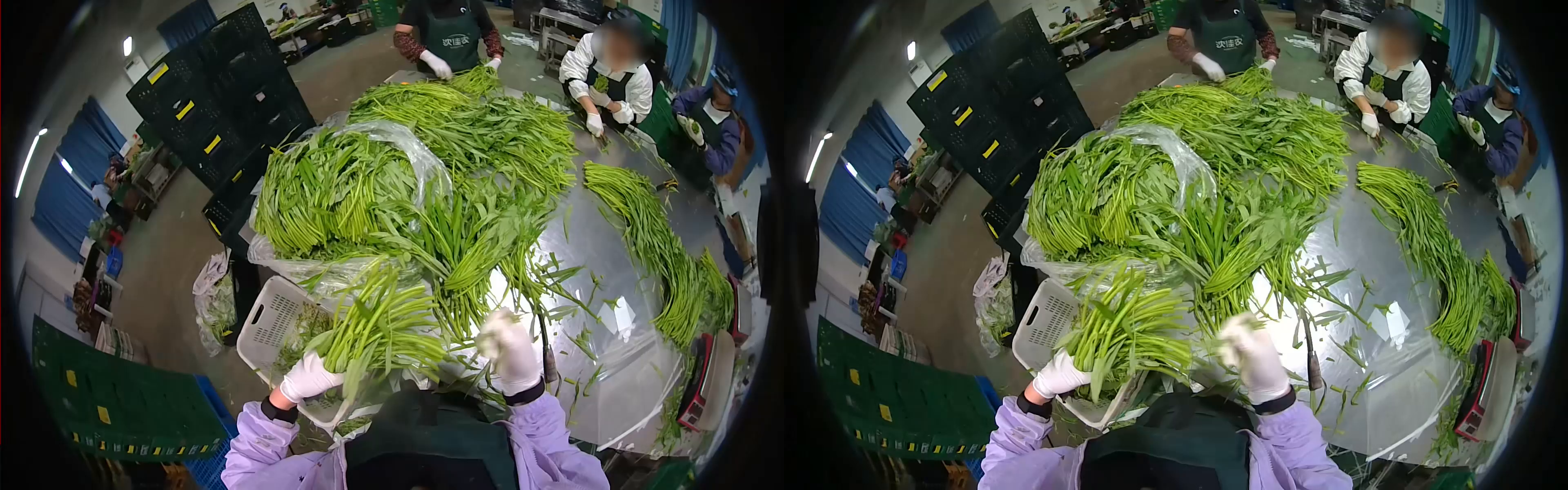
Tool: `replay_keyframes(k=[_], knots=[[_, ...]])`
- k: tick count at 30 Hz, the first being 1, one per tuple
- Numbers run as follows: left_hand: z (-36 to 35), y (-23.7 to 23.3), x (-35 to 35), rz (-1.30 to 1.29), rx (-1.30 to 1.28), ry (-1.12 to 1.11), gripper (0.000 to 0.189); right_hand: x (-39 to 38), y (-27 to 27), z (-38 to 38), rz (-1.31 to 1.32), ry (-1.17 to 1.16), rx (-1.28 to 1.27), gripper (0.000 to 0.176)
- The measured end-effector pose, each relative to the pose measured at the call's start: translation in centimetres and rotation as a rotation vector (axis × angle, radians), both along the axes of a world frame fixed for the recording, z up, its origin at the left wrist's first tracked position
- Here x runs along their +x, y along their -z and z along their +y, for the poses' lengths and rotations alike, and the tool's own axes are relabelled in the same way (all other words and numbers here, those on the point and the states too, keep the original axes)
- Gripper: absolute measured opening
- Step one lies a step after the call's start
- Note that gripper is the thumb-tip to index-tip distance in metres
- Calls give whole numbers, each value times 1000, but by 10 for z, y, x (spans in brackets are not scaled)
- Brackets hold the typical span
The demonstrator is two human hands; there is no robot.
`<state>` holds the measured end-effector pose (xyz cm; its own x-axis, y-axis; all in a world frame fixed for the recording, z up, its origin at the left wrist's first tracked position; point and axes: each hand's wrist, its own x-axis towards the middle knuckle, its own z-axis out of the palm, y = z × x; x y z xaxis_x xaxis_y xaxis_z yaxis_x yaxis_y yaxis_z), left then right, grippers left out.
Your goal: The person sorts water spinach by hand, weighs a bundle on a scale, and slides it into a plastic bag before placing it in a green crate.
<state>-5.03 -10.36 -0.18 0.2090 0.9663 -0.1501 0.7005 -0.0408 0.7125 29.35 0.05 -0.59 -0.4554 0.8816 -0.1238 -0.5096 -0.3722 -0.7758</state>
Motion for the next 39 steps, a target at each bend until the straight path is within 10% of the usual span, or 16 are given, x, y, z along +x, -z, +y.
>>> replay_keyframes(k=[5,9,13,21,29,39], knots=[[6,-16,28,120,-137,-112,45,-68,6,-9,-1082,175,1142,58],[7,-10,33,203,61,-22,38,-89,3,-16,-1216,84,1162,64],[12,-20,44,-101,7,-86,35,-99,7,-17,-1115,208,1209,52],[9,-24,39,180,29,1,39,-99,23,-12,-785,304,1104,19],[5,-39,2,809,610,144,49,-9,65,50,-442,617,18,10],[42,-62,-10,918,872,403,43,-26,-7,48,-156,-433,561,38]])
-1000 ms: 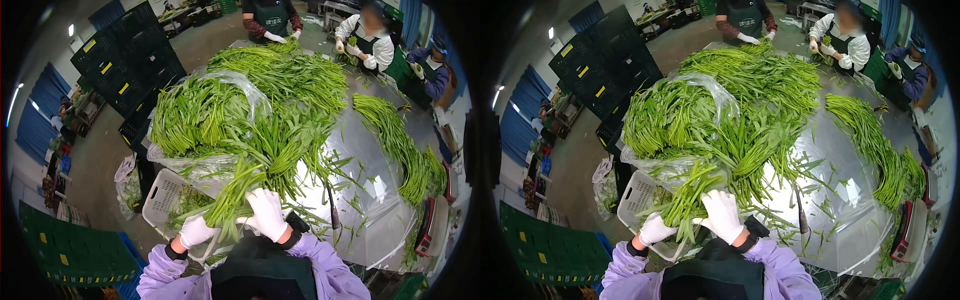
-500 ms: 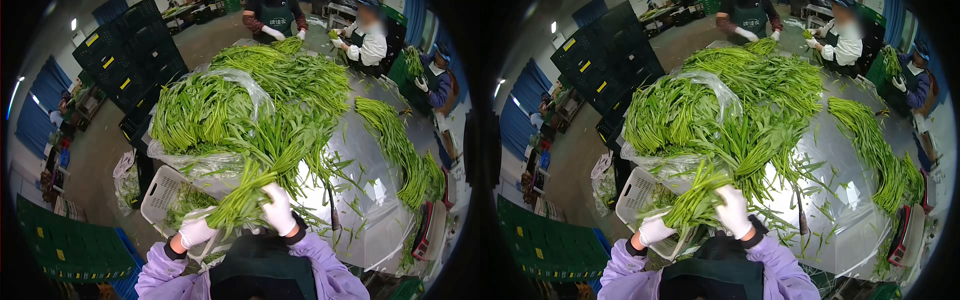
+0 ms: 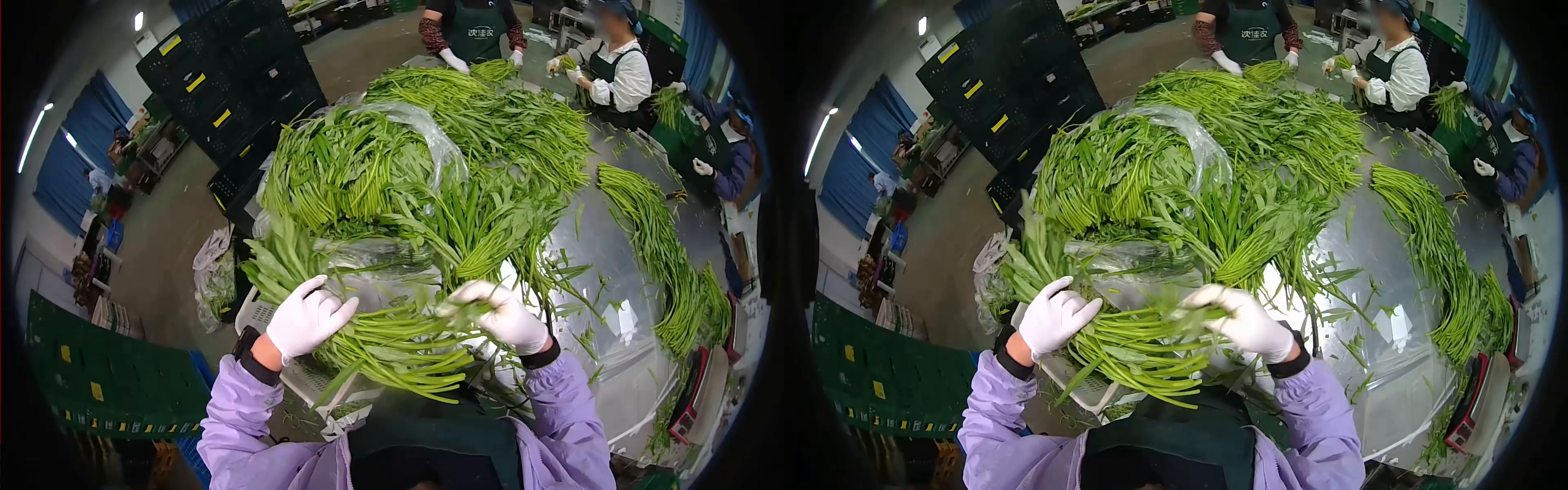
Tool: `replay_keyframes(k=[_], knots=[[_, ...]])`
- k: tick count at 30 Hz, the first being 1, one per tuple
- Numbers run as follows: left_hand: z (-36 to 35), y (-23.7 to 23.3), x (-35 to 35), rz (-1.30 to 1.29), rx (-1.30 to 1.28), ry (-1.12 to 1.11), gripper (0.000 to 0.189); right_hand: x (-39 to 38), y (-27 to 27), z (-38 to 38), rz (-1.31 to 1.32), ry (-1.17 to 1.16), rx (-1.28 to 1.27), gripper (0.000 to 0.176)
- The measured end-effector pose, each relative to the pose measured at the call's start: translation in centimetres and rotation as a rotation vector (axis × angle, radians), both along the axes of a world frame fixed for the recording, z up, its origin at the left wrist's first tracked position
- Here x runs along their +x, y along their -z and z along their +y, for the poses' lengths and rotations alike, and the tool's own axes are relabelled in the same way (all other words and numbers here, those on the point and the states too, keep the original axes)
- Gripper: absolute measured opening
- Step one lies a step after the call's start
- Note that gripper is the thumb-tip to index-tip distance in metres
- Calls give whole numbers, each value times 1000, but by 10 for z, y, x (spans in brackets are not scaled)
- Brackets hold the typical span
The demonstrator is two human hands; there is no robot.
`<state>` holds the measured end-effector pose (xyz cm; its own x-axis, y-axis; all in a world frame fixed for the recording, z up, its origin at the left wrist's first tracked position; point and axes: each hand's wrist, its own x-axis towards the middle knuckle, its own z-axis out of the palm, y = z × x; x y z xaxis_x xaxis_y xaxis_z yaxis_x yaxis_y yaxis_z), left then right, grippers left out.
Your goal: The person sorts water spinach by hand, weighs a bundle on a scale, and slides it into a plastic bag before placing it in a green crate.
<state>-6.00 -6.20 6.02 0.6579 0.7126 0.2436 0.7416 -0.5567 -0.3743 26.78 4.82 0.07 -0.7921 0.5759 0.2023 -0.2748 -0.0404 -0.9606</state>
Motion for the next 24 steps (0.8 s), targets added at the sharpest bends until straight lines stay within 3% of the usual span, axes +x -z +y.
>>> replay_keyframes(k=[1,4,10,11,12,15,18,20,22,24], knots=[[2,0,1,-9,-52,19,43,-11,-29,6,-43,-124,335,46],[5,0,3,-21,-161,36,43,-40,-37,-4,-4,-254,599,52],[2,1,4,-33,-240,30,44,-57,-38,-37,-432,-278,803,64],[2,2,4,-75,-244,38,47,-60,-26,-42,-346,-165,846,50],[2,2,3,-75,-245,33,47,-62,-14,-42,-343,-170,846,50],[3,0,-2,-93,-305,-18,60,-58,-1,-35,-109,-357,723,21],[-1,6,-26,-178,-369,-141,62,-23,15,-30,-116,-604,593,19],[-7,6,-36,-222,-330,-172,66,17,26,-18,-217,-621,538,23],[-14,6,-41,-228,-325,-282,68,52,35,-2,-644,-628,119,27],[-14,16,-43,-299,-320,-317,65,69,35,2,-537,-330,-56,20]])
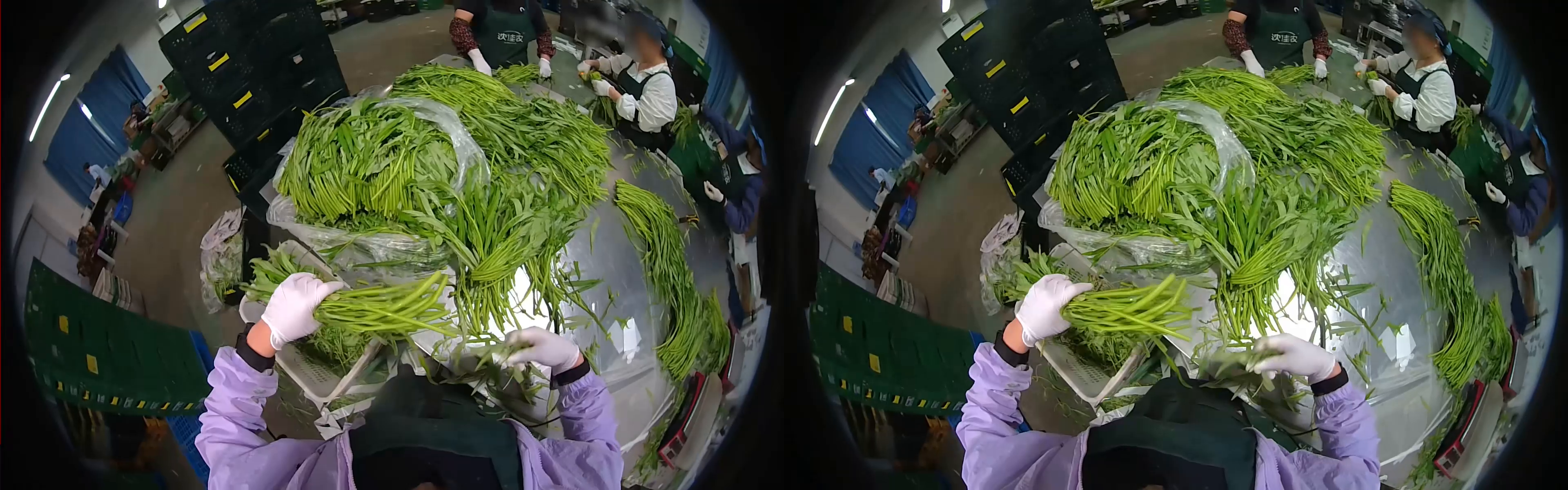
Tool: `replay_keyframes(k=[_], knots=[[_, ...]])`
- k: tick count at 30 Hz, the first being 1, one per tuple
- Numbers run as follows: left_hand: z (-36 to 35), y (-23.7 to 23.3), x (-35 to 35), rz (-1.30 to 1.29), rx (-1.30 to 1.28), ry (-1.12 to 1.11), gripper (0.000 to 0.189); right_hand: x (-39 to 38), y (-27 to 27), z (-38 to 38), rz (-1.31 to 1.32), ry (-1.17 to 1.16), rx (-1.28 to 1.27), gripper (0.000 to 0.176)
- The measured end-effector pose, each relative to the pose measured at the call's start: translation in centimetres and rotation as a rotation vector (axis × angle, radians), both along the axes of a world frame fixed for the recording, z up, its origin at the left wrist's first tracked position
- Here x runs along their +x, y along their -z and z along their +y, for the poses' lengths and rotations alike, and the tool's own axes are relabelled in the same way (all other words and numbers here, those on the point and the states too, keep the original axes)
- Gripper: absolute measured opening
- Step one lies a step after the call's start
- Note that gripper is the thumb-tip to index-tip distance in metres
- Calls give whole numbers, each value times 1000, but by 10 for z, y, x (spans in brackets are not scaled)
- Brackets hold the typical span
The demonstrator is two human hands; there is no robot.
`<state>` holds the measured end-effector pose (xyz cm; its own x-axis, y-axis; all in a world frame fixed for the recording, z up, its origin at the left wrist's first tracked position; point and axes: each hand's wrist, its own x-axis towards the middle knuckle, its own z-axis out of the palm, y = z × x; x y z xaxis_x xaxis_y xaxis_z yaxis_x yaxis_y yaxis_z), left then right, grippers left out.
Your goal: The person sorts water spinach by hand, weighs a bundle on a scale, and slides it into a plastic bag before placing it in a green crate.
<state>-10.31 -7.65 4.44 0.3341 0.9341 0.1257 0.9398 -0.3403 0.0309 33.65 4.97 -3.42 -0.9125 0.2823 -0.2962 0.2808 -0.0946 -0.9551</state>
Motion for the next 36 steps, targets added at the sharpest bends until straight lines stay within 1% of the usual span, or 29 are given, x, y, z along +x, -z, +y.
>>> replay_keyframes(k=[1,2,3,4,5,6,8,10,11,12,14,15,16,17,20,21,22,23,24,26,27,28,30,31,32,34,36], knots=[[1,1,4,-83,-55,-61,63,1,-3,-7,36,270,-198,21],[1,1,9,-164,-113,-117,60,0,-7,-8,77,332,-169,23],[3,5,11,-216,-120,-123,51,-9,0,-13,178,447,-225,24],[3,6,16,-211,-123,-108,51,-22,5,-19,281,567,-279,25],[4,8,21,-310,-208,-184,46,-36,5,-27,340,665,-367,23],[4,10,25,-406,-297,-261,41,-51,15,-29,422,706,-298,23],[2,14,29,-378,-322,-258,40,-75,15,-39,463,797,-473,25],[2,17,32,-337,-349,-282,38,-92,6,-47,392,903,-360,32],[2,19,35,-353,-338,-265,38,-99,4,-48,411,940,-323,38],[1,18,39,-332,-349,-280,37,-110,9,-50,464,968,-383,41],[-1,25,42,-340,-299,-259,38,-114,9,-46,422,734,-392,40],[-2,25,45,-300,-304,-264,40,-121,10,-47,491,658,-526,37],[-2,26,45,-295,-304,-258,40,-128,6,-50,469,662,-606,27],[-3,29,43,-295,-327,-232,41,-129,7,-48,435,620,-592,23],[-9,41,30,-313,-394,-223,42,-116,-6,-43,355,509,-537,29],[-12,46,25,-334,-387,-201,41,-105,-2,-41,467,487,-577,29],[-15,49,23,-356,-381,-179,40,-98,9,-42,680,589,-641,26],[-18,53,23,-385,-295,-135,39,-86,19,-37,831,601,-632,24],[-18,50,26,-388,-297,-138,39,-79,15,-31,980,612,-621,23],[-19,36,35,-190,-150,-52,42,-68,-31,-16,488,730,-313,21],[-20,31,37,-108,-131,-29,47,-73,-23,-9,310,716,-55,24],[-19,29,38,-112,-133,-30,47,-79,-19,1,418,581,571,31],[-16,27,41,29,-121,51,47,-93,-25,-6,410,460,818,31],[-16,31,41,50,-118,59,50,-94,-22,-10,214,348,849,25],[-15,32,43,52,-117,61,50,-96,-23,-9,84,197,907,23],[-15,34,45,38,-100,67,49,-101,-11,-9,107,196,947,27],[-15,35,45,26,-119,66,47,-103,-7,-6,130,214,944,25]])
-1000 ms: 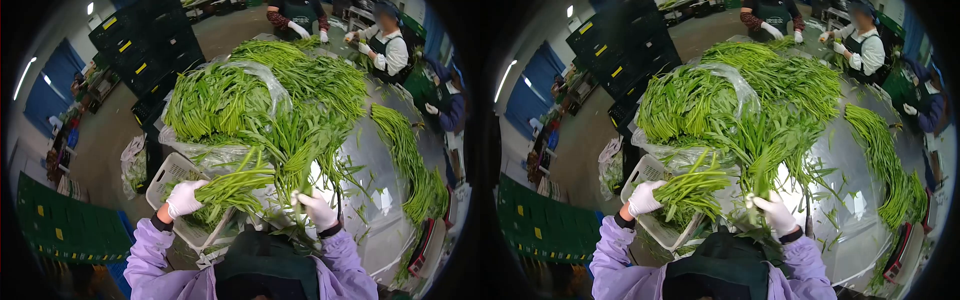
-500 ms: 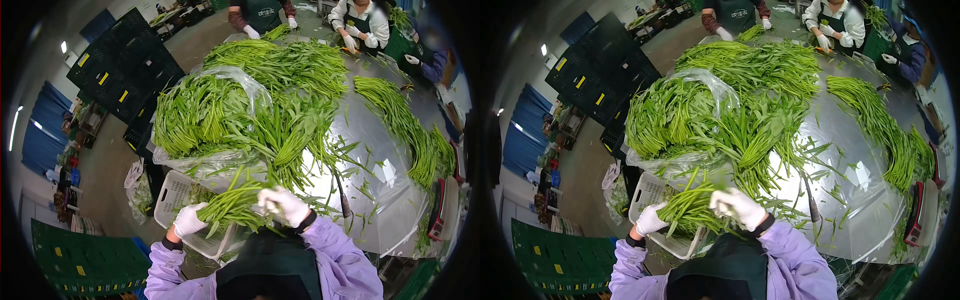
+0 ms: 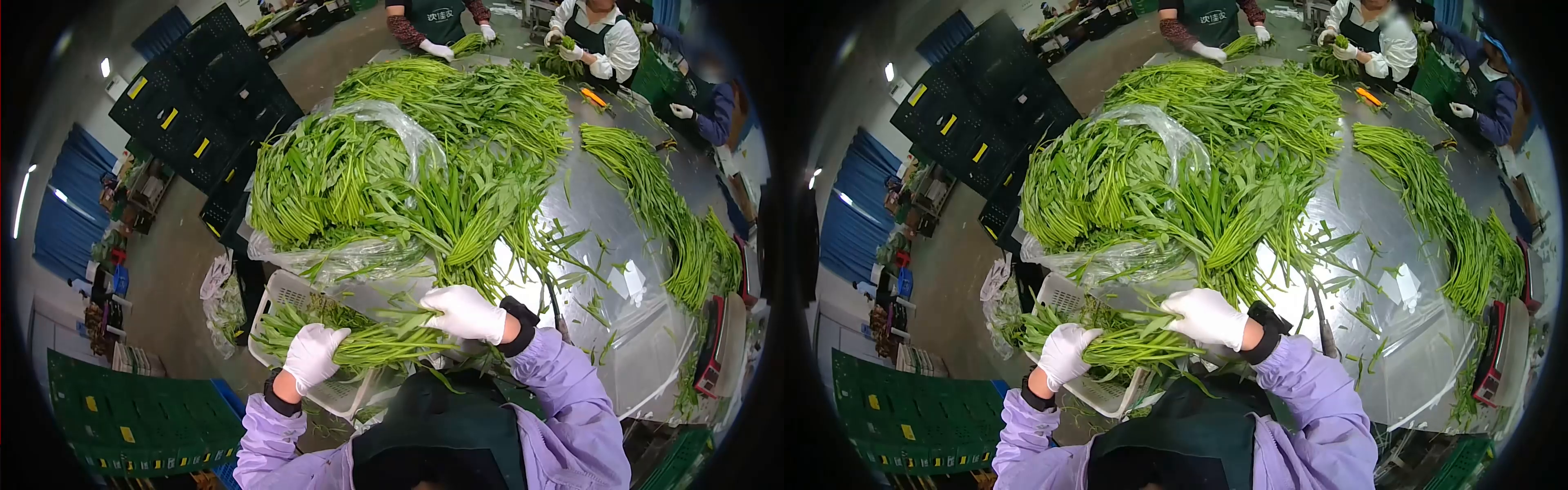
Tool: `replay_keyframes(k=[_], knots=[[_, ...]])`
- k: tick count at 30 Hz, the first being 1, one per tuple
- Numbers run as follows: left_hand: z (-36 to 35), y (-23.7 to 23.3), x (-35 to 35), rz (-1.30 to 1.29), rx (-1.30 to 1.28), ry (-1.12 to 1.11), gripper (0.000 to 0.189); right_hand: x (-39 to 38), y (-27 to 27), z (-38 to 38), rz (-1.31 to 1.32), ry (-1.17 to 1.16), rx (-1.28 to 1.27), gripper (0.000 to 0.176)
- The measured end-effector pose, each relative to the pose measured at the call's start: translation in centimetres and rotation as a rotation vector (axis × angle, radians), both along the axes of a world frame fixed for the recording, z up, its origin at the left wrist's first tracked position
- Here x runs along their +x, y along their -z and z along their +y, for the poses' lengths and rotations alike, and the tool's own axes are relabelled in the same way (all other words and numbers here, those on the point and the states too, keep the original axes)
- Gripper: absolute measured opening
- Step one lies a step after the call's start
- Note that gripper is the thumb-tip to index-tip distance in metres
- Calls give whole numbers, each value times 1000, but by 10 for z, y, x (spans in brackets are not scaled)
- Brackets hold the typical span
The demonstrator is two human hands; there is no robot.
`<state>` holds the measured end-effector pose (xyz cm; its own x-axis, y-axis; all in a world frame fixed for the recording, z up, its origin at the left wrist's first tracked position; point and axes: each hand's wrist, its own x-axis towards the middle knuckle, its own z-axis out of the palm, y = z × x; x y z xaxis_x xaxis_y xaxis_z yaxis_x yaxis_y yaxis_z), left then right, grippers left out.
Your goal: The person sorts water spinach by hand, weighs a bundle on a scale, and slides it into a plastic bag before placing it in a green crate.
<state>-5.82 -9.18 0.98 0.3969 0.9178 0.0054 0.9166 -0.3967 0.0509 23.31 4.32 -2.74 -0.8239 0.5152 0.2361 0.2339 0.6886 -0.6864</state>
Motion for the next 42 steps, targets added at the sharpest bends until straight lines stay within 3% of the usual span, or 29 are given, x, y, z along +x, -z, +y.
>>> replay_keyframes(k=[2,4,5,6,9,10,12,14,18,21,22,24,28,30,32,35,37,38,40,41,42], knots=[[-1,-1,0,-12,-22,-5,45,2,-3,1,27,3,-3,23],[-2,-7,4,-134,-87,-88,41,8,-27,2,-77,1,-793,20],[-4,-6,2,-134,-91,-90,41,11,-23,2,74,-104,-965,19],[-5,-3,-2,-258,-149,-146,39,18,-25,2,76,-106,-967,19],[-15,12,-15,-487,-274,-227,35,42,-11,5,506,-29,-1238,19],[-20,19,-20,-596,-340,-253,34,45,-3,2,716,190,-1304,17],[-29,36,-24,-662,-361,-322,31,44,29,0,823,284,-1306,22],[-31,49,-25,-767,-269,-326,30,36,30,-18,597,170,-1395,25],[-25,34,-6,-634,-330,-364,32,-3,45,-37,341,181,-1395,28],[-22,33,-2,-482,-267,-356,41,-25,61,-43,273,236,-1183,42],[-22,32,1,-411,-229,-341,44,-25,48,-41,141,215,-1077,48],[-23,28,9,-414,-214,-345,48,-44,76,-43,66,272,-1002,42],[-25,18,14,-391,-175,-329,49,-49,75,-46,171,310,-1081,32],[-27,21,10,-430,-275,-371,46,-47,80,-44,82,304,-1223,27],[-30,20,11,-535,-333,-411,43,-42,85,-41,177,355,-1242,22],[-39,32,1,-734,-372,-433,38,-21,123,-21,553,592,-1274,11],[-48,39,-9,-828,-379,-408,39,-2,114,-9,707,792,-1242,14],[-51,42,-15,-829,-378,-409,39,10,115,-6,742,707,-1253,19],[-58,51,-27,-528,-240,-144,42,17,107,-11,619,579,-1334,19],[-65,64,-37,-790,-459,-304,50,15,100,-16,582,462,-1332,19],[-62,60,-34,-789,-463,-296,50,9,96,-23,547,348,-1325,20]])
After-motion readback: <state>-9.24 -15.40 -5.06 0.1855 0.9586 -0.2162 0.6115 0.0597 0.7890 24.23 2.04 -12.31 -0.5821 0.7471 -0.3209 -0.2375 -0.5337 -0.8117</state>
